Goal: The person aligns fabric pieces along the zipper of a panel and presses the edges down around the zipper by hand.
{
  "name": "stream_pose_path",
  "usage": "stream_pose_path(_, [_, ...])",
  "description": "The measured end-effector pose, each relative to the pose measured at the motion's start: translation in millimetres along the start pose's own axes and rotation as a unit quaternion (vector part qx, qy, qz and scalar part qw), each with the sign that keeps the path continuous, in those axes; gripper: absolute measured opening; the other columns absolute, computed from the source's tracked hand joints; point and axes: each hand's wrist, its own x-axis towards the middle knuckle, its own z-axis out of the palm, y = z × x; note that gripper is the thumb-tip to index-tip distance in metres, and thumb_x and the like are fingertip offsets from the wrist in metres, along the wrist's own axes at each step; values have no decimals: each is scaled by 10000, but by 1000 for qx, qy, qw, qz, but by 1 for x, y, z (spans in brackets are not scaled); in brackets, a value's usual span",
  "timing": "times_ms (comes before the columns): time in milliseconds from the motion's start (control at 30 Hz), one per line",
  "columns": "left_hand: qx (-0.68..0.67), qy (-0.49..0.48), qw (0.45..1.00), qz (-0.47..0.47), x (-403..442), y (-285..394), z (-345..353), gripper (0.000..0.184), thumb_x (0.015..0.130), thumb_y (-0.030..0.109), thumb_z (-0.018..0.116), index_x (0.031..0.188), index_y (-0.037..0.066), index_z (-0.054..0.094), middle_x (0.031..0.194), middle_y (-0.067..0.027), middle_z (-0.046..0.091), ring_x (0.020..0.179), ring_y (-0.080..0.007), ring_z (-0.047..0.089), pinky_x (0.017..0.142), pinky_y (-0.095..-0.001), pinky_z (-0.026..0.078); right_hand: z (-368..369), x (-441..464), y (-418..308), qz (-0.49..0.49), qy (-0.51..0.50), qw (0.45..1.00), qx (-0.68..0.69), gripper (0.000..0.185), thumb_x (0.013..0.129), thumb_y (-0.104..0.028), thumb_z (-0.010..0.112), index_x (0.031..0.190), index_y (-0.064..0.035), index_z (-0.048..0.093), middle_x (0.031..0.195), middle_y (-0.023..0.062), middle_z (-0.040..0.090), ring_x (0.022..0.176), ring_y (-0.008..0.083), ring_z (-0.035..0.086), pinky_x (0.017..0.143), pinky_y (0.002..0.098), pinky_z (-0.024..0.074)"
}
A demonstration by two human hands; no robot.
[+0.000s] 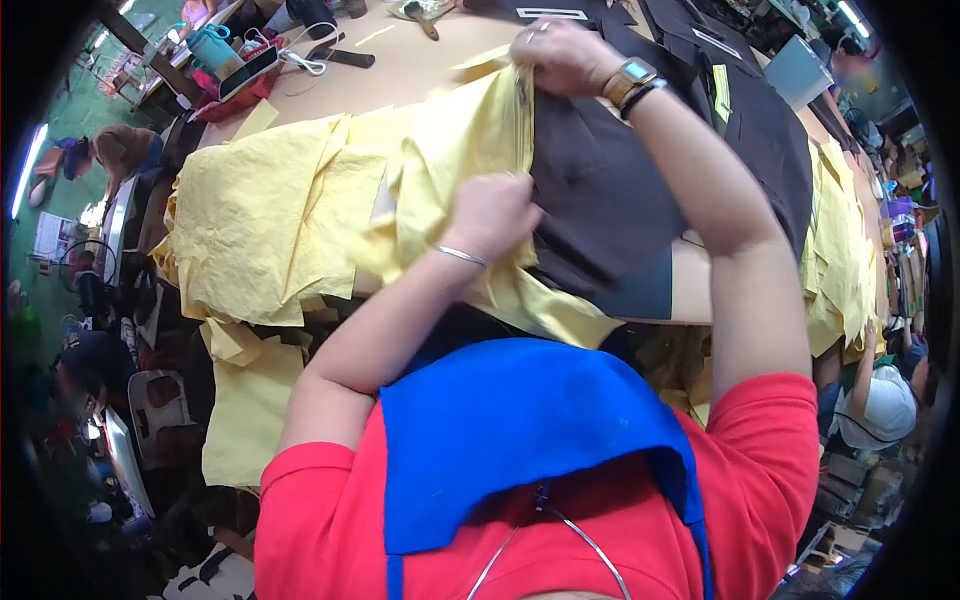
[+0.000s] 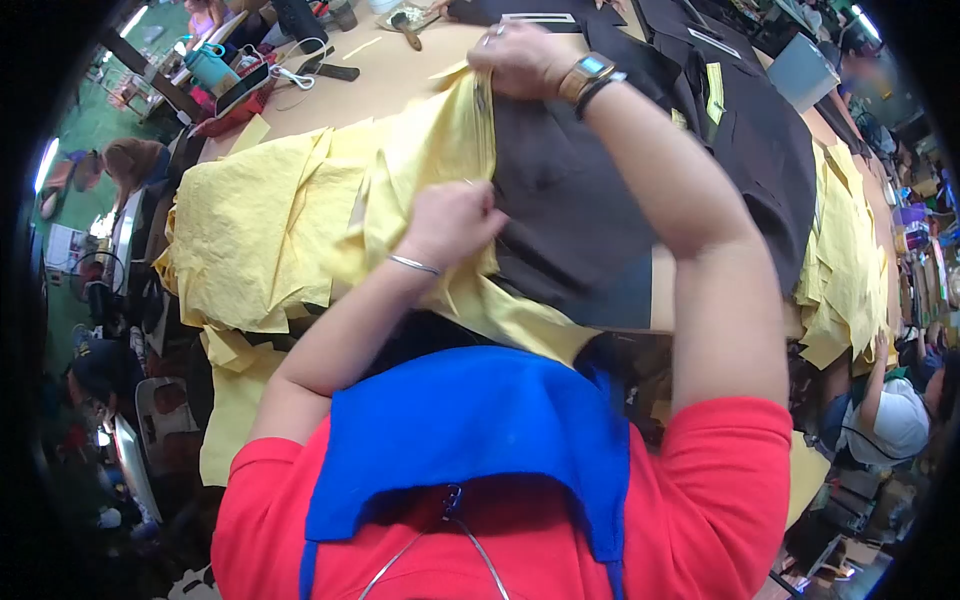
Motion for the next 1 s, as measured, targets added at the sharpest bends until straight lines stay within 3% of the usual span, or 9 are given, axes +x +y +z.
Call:
stream_pose_path(67, [-19,76,996,-34,5,-28,-21,116,831,203,688,908,119,667,797,-140,718,782,-351,723,740,-480,576,-38,-8,19,68,19,992,106,109,848,-88,691,951,-96,660,907,132,690,865,372,670,811,423,553])
stream_pose_path(167, [1,176,981,-80,34,-74,-61,367,836,146,618,1201,120,590,821,-174,715,809,-393,714,761,-511,572,-88,-8,48,81,59,995,-5,76,849,-94,655,923,-102,643,830,132,677,776,366,676,723,429,559])
stream_pose_path(300, [182,293,938,-20,119,-160,-132,186,849,272,674,978,149,729,966,-76,731,956,-315,706,919,-494,535,-137,-4,64,149,127,973,-119,76,859,-78,614,930,-91,641,834,151,684,764,374,693,701,451,568])
stream_pose_path(333, [202,379,902,-38,118,-125,-152,147,941,126,579,845,59,667,966,-147,701,935,-345,684,856,-430,533,-149,-2,64,135,175,967,-130,84,866,-53,605,934,-84,645,881,160,687,819,374,691,741,449,562])
stream_pose_path(467, [220,572,790,30,131,-147,-181,343,935,414,610,1057,111,716,1160,-231,660,1174,-322,597,1075,-479,374,-170,-20,27,147,305,926,-167,125,879,14,582,941,-60,660,979,175,688,969,355,675,840,425,538])
stream_pose_path(567, [370,568,735,-7,92,-169,-127,45,852,225,703,866,182,711,984,-24,722,1062,-264,674,1078,-582,406,-123,-103,3,182,187,940,-219,163,870,-17,663,1001,-111,684,965,115,718,920,338,695,808,403,561])
stream_pose_path(700, [140,316,932,112,-1,-148,-30,208,849,31,646,848,234,690,1019,38,695,1136,-197,634,1167,-693,261,-54,-166,-92,157,100,982,-12,212,841,41,598,941,-125,683,981,49,735,919,269,698,802,410,538])
stream_pose_path(867, [49,82,995,39,-74,-142,-13,297,826,-34,616,922,223,731,1128,33,715,1222,-208,601,1199,-582,269,-30,-225,-173,279,-13,952,127,315,799,57,623,1067,-87,706,1203,63,713,1166,277,650,1073,447,462])
stream_pose_path(1000, [32,109,992,55,-96,-153,-45,236,838,129,700,1059,192,758,1231,6,711,1262,-225,598,1123,-504,372,-47,-230,-193,329,-39,934,130,281,841,-27,660,1110,-82,721,1321,123,671,1266,356,601,1164,565,362])
